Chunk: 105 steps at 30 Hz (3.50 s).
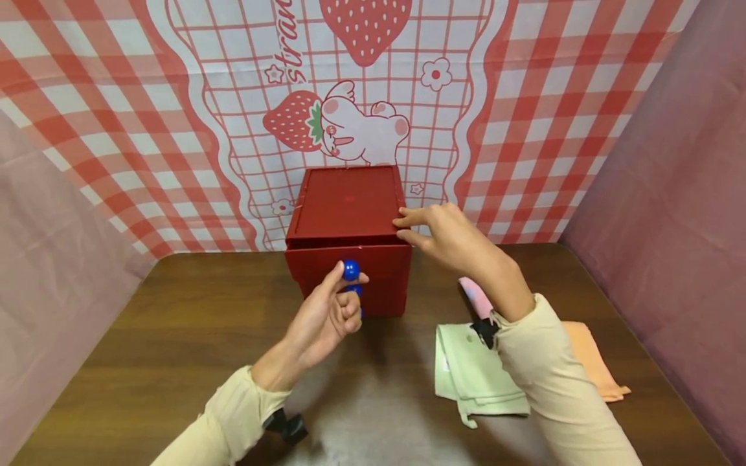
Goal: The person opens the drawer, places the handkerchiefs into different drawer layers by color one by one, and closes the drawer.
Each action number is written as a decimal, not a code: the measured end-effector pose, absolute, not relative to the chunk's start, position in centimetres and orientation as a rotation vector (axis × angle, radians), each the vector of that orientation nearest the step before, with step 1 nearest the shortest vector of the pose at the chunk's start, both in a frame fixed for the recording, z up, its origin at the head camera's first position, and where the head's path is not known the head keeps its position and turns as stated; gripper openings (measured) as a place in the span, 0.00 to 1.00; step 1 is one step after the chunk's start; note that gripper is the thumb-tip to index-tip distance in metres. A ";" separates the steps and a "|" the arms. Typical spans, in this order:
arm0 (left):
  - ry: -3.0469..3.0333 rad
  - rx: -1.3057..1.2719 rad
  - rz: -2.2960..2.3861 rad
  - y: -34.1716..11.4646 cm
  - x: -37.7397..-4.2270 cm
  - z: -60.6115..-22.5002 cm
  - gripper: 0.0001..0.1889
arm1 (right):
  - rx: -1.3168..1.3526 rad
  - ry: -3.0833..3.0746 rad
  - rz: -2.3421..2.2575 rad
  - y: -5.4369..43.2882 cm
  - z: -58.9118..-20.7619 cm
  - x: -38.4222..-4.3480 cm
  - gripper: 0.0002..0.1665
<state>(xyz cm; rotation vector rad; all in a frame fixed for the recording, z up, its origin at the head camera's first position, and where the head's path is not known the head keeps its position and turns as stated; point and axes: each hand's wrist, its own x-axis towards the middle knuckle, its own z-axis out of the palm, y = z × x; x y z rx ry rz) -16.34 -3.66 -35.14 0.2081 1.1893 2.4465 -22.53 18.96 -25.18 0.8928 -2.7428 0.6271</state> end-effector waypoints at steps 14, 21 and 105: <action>1.202 0.220 2.399 -3.9 -14.9 -35.2 0.23 | 0.891 -2.723 0.678 19.1 -25.5 -22.4 0.17; 1.184 0.261 2.348 -4.2 -13.8 -35.2 0.23 | 0.881 -2.703 0.679 19.1 -25.7 -22.3 0.17; 1.141 0.280 2.124 -5.4 -5.7 -35.2 0.28 | 0.854 -2.673 0.697 19.1 -26.2 -22.1 0.17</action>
